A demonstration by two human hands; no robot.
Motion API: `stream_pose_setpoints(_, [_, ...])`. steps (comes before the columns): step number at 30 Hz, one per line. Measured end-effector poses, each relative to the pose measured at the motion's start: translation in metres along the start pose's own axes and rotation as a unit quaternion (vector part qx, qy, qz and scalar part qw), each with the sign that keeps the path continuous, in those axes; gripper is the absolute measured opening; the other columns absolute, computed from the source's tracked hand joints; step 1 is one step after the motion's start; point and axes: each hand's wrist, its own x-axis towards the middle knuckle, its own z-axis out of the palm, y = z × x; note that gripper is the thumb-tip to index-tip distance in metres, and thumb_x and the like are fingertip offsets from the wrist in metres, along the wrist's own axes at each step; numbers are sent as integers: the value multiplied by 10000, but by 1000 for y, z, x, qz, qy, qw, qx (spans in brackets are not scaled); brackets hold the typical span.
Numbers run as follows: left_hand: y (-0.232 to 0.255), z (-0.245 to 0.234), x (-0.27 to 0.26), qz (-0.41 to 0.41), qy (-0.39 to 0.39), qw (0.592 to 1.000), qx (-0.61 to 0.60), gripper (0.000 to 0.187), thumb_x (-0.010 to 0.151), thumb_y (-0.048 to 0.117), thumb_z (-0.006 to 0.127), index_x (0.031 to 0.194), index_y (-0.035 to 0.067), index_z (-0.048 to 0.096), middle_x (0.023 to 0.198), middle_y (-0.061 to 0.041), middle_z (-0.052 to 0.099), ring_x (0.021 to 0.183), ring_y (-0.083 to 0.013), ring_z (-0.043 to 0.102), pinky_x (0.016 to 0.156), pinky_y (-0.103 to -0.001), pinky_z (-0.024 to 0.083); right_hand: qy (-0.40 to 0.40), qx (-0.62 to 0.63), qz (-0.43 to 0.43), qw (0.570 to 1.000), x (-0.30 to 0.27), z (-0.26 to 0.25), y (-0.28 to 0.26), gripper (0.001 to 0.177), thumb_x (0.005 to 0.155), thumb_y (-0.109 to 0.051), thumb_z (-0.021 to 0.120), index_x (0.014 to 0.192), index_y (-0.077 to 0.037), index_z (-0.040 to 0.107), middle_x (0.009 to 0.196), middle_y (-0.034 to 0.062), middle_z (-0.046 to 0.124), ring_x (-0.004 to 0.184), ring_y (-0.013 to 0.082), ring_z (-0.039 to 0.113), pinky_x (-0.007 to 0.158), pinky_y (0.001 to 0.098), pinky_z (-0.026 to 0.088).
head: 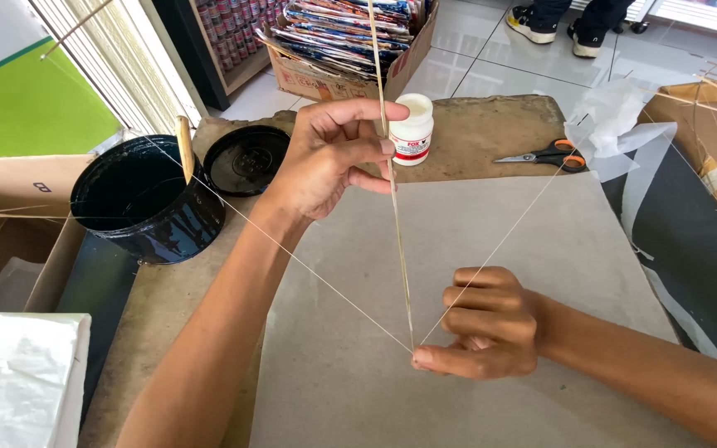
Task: Assembling a kite frame by gluing and tying bamboo sticks together at a natural pace.
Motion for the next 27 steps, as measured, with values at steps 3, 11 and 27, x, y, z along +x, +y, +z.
stream_pose_setpoints(3, [-2, 0, 1, -1, 1, 1000, -4, 319, 861, -62, 717, 1161, 43, 748, 890, -139, 728, 666, -209, 714, 587, -407, 725, 1, -17, 24, 1000, 5, 1, -4, 143, 966, -240, 748, 1031, -123, 695, 646, -31, 308, 517, 108, 296, 476, 280, 226])
stream_pose_setpoints(11, [0, 0, 1, -7, 8, 1000, -3, 312, 863, -61, 719, 1158, 37, 750, 922, -133, 741, 661, -204, 710, 572, -397, 720, -9, -12, -7, 1000, 1, 2, -1, 122, 965, -263, 713, 1031, -160, 710, 691, -20, 339, 558, 127, 337, 482, 272, 264])
stream_pose_setpoints(27, [8, 17, 0, -47, 48, 998, -12, 323, 790, -51, 721, 1102, 17, 770, 841, -129, 739, 619, -194, 697, 554, -376, 712, 0, 4, -8, 1000, -1, -4, 1, 146, 965, -219, 576, 1080, -183, 660, 674, 15, 416, 533, 152, 372, 489, 280, 295])
